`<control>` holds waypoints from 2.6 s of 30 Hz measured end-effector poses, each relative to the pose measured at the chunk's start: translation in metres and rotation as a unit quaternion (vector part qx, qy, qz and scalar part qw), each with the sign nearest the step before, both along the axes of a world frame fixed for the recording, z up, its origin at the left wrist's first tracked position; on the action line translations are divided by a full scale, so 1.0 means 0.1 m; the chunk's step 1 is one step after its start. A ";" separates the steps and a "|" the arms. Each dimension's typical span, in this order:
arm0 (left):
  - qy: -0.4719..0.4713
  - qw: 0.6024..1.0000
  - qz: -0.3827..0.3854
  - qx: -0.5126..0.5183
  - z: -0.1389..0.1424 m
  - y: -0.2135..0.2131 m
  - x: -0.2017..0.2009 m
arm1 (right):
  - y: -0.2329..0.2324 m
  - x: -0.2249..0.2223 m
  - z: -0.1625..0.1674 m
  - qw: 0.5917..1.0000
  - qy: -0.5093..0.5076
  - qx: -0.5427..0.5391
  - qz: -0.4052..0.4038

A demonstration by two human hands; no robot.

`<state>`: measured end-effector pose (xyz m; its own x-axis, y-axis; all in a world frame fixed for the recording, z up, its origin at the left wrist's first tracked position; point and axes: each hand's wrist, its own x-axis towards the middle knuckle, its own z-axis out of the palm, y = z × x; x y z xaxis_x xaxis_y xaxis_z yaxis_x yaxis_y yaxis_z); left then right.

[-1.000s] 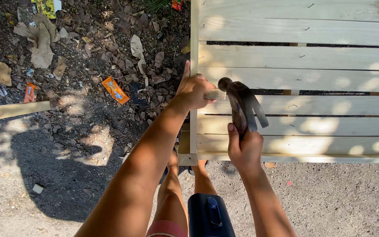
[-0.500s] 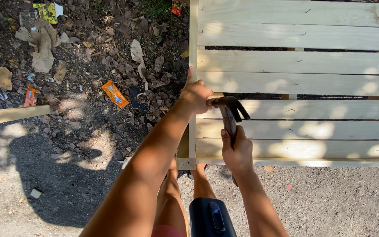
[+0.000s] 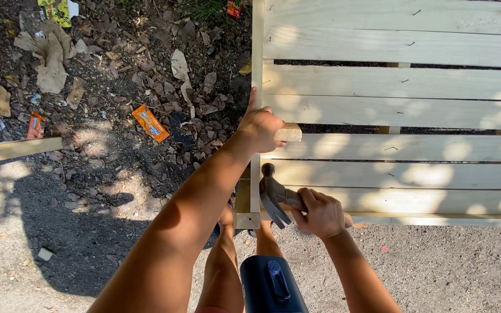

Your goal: The person hammers nails into a slatted wooden frame resting on the ground, using a claw hammer. They hold a small wood block against the slats, reposition nails taken from a cardboard nail box, press boards flat by hand, and continue driving nails along the frame.

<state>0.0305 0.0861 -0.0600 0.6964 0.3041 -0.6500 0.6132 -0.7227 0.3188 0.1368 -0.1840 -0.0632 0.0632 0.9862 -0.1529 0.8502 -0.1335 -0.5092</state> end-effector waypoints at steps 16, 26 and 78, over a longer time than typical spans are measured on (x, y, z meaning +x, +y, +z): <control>0.002 1.000 -0.001 0.004 0.03 0.01 0.03 | 0.38 0.24 -0.21 0.998 -0.036 -0.051 0.016; 0.024 1.000 0.004 -0.008 0.11 0.03 0.04 | 0.31 0.29 -0.32 0.998 -0.022 -0.056 -0.013; 0.046 0.997 0.052 -0.026 0.24 0.08 0.15 | 0.41 0.32 -0.38 0.994 -0.065 -0.071 -0.049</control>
<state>0.0453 0.0942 -0.0358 0.6000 0.3349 -0.7266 0.7117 -0.6383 0.2935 0.1686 -0.1427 -0.1016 0.1868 0.9434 -0.2741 0.8871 -0.2819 -0.3655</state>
